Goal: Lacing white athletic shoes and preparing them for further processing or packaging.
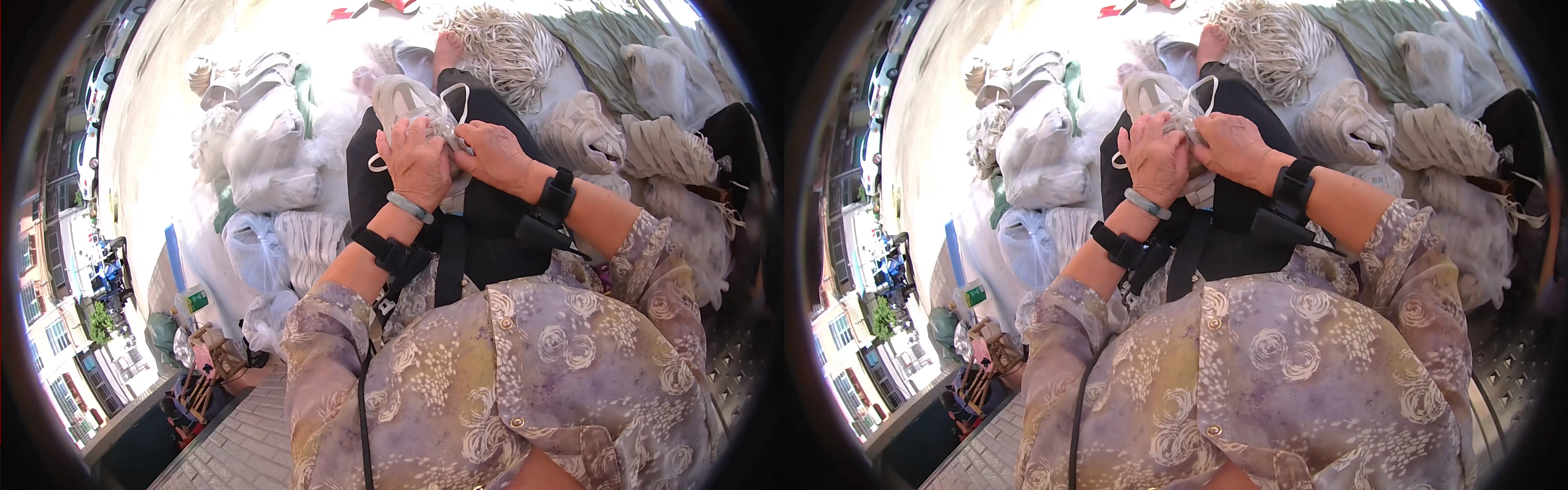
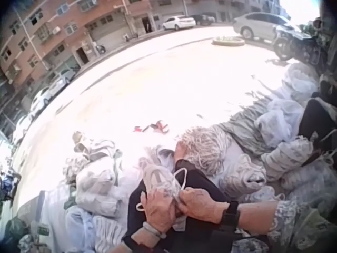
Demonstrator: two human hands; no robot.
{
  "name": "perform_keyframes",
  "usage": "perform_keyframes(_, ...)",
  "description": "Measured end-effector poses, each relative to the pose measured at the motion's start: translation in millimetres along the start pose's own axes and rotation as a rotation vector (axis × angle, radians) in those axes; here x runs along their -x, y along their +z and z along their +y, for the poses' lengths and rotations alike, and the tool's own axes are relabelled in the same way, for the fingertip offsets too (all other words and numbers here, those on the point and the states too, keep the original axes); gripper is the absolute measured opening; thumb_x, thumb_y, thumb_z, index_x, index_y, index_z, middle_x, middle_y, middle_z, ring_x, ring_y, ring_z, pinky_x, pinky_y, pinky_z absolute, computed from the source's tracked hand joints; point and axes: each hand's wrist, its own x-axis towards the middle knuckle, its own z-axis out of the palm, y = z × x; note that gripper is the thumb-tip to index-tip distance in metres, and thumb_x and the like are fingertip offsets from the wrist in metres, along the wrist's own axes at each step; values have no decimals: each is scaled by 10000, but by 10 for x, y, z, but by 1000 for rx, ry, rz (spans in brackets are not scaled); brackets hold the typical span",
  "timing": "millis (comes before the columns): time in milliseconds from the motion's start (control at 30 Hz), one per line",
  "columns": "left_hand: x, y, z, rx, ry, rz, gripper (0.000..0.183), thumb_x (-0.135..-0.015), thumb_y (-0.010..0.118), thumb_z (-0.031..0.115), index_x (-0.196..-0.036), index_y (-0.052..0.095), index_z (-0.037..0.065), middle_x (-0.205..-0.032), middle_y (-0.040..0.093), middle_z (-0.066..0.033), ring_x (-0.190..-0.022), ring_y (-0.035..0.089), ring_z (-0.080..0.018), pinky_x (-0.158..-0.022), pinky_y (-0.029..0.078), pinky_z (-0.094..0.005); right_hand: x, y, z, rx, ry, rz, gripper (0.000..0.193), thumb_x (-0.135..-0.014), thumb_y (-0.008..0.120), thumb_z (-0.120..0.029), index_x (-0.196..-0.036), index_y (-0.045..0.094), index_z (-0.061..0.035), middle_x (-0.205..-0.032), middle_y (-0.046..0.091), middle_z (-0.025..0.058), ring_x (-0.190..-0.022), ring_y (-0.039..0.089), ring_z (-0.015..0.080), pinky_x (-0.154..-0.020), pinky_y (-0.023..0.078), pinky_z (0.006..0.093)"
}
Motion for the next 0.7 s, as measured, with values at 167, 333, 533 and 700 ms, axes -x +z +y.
perform_keyframes(167,-24,97,-28,93,-65,14,94,-682,634,181,-732,638,102,-1129,553,-70,-1118,449,-282,-950,246,-535,-42,95,75,-109,-17,44,174,-717,545,-165,-723,558,8,-731,581,220,-760,581,381,-695,455,440)
perform_keyframes(333,-26,124,-74,183,-107,-15,160,-685,611,201,-762,625,61,-1116,536,-101,-1139,416,-306,-958,203,-589,-100,139,132,-274,-50,81,128,-700,528,-127,-700,569,-6,-690,573,214,-708,564,395,-662,445,449)
perform_keyframes(533,-87,38,0,57,-11,-55,113,-702,602,135,-791,586,66,-1185,497,-111,-1162,407,-312,-960,212,-582,-52,95,139,-318,42,39,174,-701,549,-139,-806,595,-8,-714,603,189,-691,592,359,-656,461,407)
perform_keyframes(700,82,-387,-103,14,25,-148,88,-708,574,98,-773,563,39,-1240,453,-134,-1195,366,-347,-970,203,-585,6,29,122,-388,175,-15,262,-714,605,-89,-939,531,24,-655,588,110,-619,577,184,-595,458,307)
